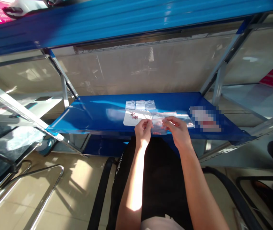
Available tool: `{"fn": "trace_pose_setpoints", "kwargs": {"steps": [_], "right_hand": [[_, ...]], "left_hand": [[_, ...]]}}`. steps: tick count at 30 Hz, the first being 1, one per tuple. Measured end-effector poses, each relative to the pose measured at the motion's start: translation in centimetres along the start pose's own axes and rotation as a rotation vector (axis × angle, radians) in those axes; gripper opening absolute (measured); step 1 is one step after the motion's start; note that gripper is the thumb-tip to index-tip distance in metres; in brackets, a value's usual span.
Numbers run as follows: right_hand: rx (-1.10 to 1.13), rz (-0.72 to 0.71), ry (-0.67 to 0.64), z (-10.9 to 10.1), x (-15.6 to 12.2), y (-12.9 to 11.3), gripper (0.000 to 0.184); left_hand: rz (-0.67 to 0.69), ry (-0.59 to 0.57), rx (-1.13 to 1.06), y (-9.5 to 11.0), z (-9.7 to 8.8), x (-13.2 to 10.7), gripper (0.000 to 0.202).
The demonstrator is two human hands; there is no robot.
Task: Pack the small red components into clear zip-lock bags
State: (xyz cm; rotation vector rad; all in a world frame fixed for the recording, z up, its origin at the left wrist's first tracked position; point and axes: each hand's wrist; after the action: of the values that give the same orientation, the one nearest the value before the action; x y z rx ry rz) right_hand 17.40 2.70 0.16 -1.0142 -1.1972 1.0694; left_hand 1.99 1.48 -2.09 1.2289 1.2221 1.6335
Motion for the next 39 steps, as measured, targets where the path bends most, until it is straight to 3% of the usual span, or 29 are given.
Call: {"fn": "trace_pose_setpoints", "kwargs": {"steps": [6,9,18,24,33,39], "right_hand": [[0.015,0.022,-0.104,0.7,-0.2,-0.1,0.027],[-0.042,-0.025,-0.096,0.6,-0.2,0.1,0.031],[-0.058,-0.085,-0.151,-0.6,-0.2,0.0,0.021],[-0.049,0.027,-0.184,-0.9,-0.3,0.0,0.030],[-0.090,-0.054,-0.172,-0.6,-0.5,-0.1,0.028],[-0.093,-0.053,-0.181,-0.9,-0.8,-0.4,0.022]], "left_hand": [[-0.006,-0.030,-0.001,1.0,-0.3,-0.5,0.026],[-0.009,-0.041,-0.007,1.4,-0.1,-0.9,0.029],[-0.148,-0.086,-0.128,1.8,0.8,-1.4,0.032],[-0.126,-0.043,-0.143,1.3,1.4,-1.2,0.034],[-0.019,-0.161,-0.070,0.2,1.2,-0.9,0.025],[-0.042,-0.128,-0.038,0.8,1.4,-1.1,0.017]]}}
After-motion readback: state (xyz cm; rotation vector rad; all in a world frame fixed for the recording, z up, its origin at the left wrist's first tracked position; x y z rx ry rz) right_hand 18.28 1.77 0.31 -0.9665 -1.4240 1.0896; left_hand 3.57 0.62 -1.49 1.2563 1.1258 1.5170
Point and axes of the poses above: each hand's wrist, its own x-axis towards the middle knuckle, its own z-axis out of the palm, y = z × x, and after that the axes turned 2 degrees about x, right-handed
